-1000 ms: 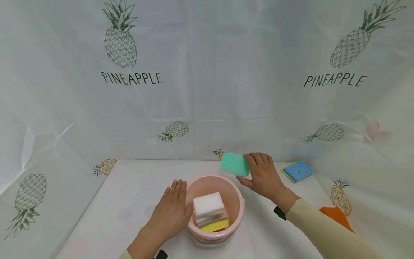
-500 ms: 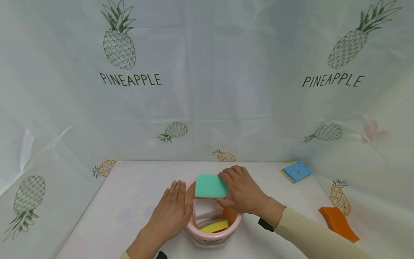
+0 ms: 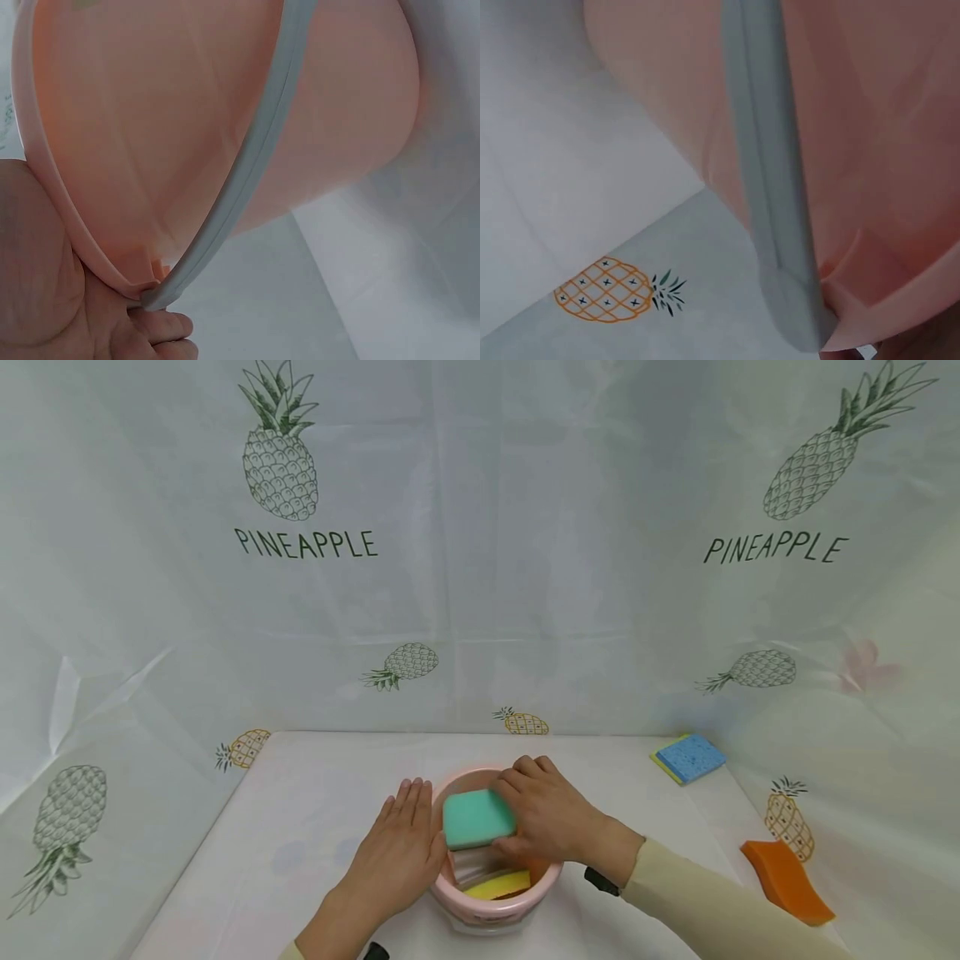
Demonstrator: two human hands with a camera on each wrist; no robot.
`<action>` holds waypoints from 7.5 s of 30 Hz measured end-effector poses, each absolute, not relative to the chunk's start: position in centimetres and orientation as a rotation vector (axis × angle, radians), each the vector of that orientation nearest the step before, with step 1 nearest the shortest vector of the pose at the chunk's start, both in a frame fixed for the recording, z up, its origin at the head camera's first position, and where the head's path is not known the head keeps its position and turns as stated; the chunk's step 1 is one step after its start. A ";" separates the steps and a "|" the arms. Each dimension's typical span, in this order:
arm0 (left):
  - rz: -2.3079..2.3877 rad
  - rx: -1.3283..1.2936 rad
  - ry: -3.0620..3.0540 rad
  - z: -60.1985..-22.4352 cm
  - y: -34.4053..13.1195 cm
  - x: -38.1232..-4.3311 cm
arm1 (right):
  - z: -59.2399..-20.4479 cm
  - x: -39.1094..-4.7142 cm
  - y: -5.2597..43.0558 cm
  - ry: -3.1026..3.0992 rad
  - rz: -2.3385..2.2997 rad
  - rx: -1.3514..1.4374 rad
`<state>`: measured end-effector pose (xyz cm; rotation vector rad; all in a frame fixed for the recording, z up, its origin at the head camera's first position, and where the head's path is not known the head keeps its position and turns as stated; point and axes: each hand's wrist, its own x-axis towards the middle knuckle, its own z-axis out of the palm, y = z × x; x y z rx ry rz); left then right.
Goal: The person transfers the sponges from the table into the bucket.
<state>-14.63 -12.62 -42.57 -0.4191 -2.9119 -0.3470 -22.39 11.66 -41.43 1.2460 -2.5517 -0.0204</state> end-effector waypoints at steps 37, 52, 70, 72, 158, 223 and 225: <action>-0.445 -0.378 -2.950 -42.7 -12.5 -14.6 | -42.1 -22.3 14.0 -2.381 0.136 0.958; -0.485 -0.384 -2.961 -42.7 -12.6 -14.7 | -44.6 -22.3 20.9 -2.376 0.202 0.595; -0.524 -0.383 -2.952 -43.0 -12.7 -14.7 | -50.7 -19.6 32.5 -2.518 -0.048 0.333; -0.530 -0.381 -2.949 -43.0 -12.7 -14.7 | -51.4 -19.3 33.5 -2.521 -0.070 0.312; -0.578 -0.395 -2.956 -43.0 -12.7 -14.7 | -51.0 -22.7 31.3 -2.455 -0.187 0.522; -0.421 -0.379 -2.933 -42.9 -12.7 -14.9 | -39.0 -18.4 10.3 -2.613 -0.147 1.512; -0.414 -0.380 -2.928 -42.9 -12.7 -14.9 | -39.2 -18.5 10.0 -2.621 -0.175 1.504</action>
